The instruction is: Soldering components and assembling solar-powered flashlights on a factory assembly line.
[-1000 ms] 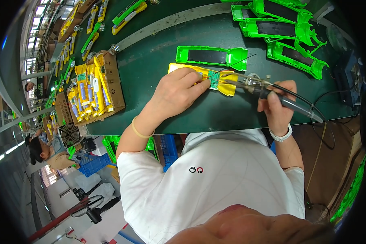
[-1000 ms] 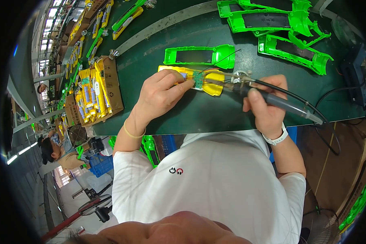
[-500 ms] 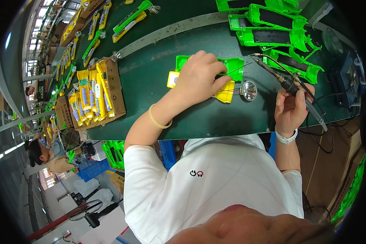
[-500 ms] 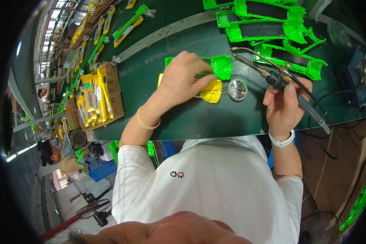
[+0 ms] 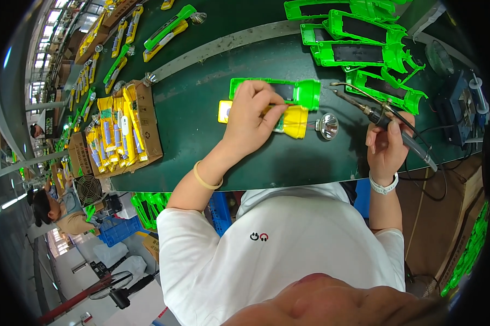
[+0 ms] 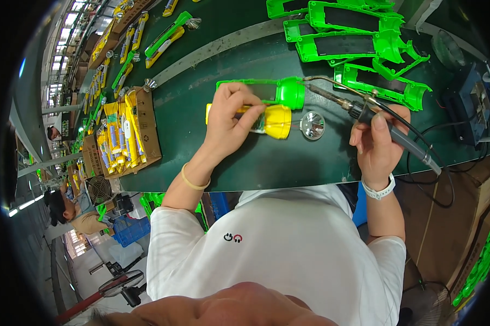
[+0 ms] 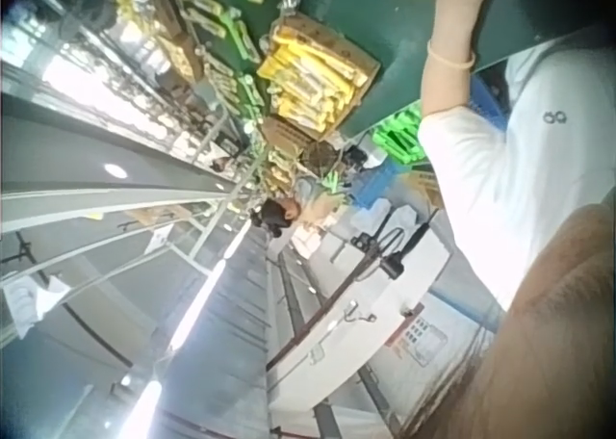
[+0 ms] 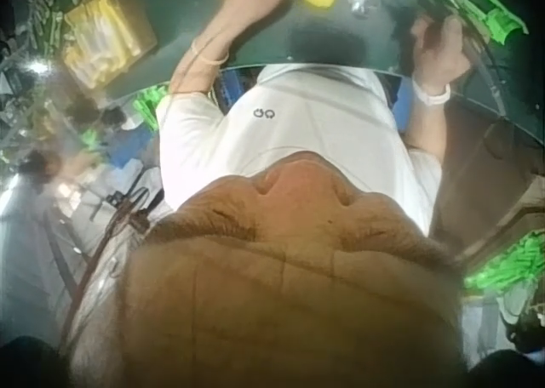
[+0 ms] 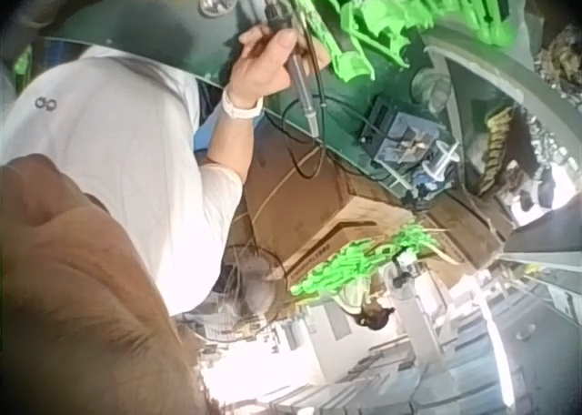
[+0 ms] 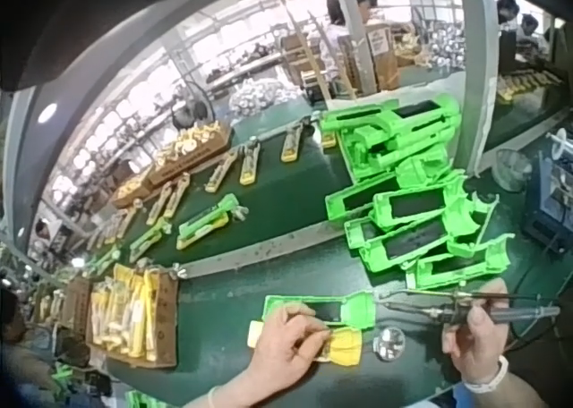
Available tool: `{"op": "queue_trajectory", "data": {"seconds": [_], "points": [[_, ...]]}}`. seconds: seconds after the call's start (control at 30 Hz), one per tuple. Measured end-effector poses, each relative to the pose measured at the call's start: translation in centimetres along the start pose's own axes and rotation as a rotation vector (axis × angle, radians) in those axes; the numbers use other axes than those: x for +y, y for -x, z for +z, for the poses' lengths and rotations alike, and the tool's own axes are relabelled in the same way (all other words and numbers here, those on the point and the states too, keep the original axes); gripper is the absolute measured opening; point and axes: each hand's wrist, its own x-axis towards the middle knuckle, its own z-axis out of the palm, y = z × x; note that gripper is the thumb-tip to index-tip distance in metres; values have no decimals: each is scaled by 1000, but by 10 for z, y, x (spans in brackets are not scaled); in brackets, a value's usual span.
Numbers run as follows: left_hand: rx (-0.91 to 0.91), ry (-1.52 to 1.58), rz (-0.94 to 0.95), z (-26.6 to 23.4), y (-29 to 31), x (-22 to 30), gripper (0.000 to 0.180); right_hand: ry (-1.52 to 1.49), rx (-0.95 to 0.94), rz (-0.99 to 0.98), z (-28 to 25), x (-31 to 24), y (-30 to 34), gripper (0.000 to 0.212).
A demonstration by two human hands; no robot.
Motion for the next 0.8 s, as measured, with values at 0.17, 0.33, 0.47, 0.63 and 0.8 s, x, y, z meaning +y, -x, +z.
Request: {"op": "queue_trajectory", "data": {"seconds": [0.17,0.33,0.47,0.63,0.8], "points": [[-217,-11,-177,1,-4,1,9,49,-30,163,8,-6,0,23],[-251,-29,-95,-4,-8,-8,6,210,-268,187,9,-4,-12,24],[-304,-132,-63,-4,-16,-7,8,273,-375,209,14,3,-22,23],[-316,-124,-74,-2,-18,-8,9,340,-382,172,18,17,-23,25],[-334,-125,-53,-2,-19,-10,10,414,-411,142,18,24,-23,22]]}}
